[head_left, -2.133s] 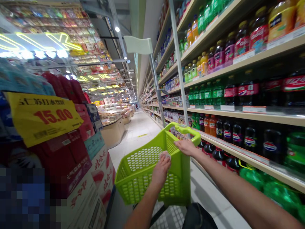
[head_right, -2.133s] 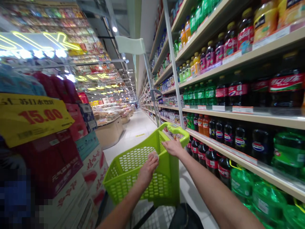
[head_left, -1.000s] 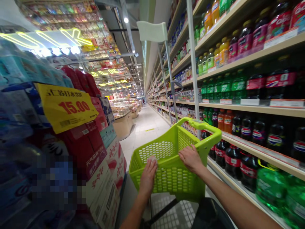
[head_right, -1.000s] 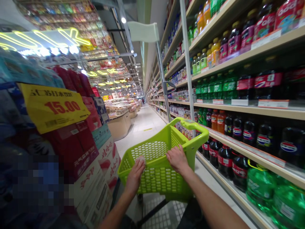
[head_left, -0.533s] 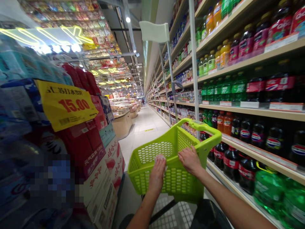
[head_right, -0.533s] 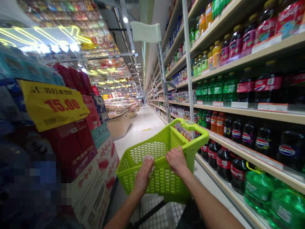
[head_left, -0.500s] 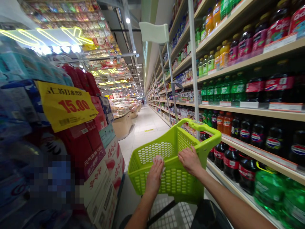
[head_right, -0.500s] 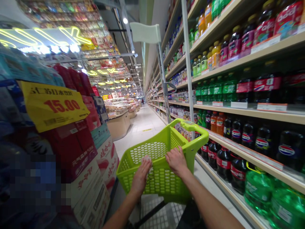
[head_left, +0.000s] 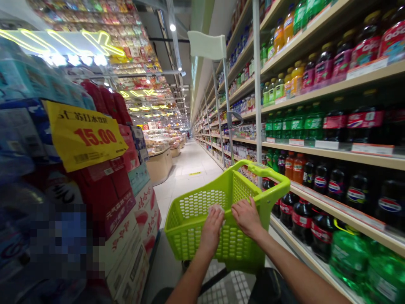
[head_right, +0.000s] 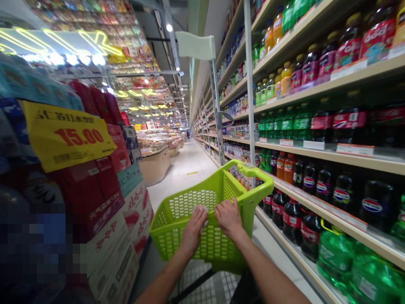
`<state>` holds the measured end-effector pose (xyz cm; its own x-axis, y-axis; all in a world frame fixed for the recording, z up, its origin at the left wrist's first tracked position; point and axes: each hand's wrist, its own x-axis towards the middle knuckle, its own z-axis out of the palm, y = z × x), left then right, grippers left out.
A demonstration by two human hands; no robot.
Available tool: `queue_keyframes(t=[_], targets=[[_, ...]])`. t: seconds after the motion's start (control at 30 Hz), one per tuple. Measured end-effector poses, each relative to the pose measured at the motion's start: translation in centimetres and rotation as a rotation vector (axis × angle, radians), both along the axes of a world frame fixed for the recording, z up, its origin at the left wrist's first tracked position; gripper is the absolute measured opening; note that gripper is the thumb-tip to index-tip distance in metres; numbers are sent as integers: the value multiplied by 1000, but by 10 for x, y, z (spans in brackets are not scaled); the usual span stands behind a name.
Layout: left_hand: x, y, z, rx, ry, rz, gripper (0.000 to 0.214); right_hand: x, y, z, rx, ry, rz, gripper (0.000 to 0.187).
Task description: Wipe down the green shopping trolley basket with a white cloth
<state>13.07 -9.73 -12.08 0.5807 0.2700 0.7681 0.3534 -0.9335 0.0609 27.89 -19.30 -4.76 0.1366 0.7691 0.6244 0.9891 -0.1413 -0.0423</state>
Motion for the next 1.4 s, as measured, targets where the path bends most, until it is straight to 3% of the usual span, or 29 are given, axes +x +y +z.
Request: queue_keyframes(t=[0.17, 0.37, 0.43, 0.5, 0.6, 0.67, 0.73, 0.87, 0.93, 1.03, 1.13, 1.2, 1.27, 1.4], targets=[[-16, -2, 9, -42, 11, 64, 53, -2, 1, 0, -1, 22, -28, 27], [3, -6, 29, -203, 48, 167, 41, -1, 1, 0, 5, 6, 17, 25], [-10, 4, 22, -182, 26, 145, 38, 2, 0, -1, 4, 3, 35, 24], [-38, 21, 8, -159, -28, 153, 38, 3, -1, -1, 3, 5, 36, 23], [-87, 45, -11, -186, -149, 288, 45, 1, 0, -2, 4, 12, 27, 25], [-101, 50, -17, -219, -214, 379, 49, -1, 2, -2, 10, 20, 4, 27], [-90, 43, -17, -226, -198, 364, 48, -3, 3, -2, 12, 25, -17, 28], [-31, 14, -7, -133, -56, 137, 47, -2, 2, -2, 7, 6, 7, 26], [-17, 7, -4, -100, -20, 72, 47, 1, 1, -2, 6, 0, 22, 25], [-41, 16, -6, -122, -21, 101, 47, 3, -1, -3, 7, 4, 31, 24], [-89, 37, -13, -198, -85, 268, 53, 2, 0, -2, 5, 15, 35, 25], [-108, 47, -16, -240, -127, 372, 54, 0, 1, -2, 5, 29, 23, 26], [-103, 46, -15, -252, -131, 391, 50, -3, 2, -1, 8, 40, 8, 27], [-41, 21, -6, -179, -52, 200, 43, -3, 2, -2, 10, 29, 20, 26]])
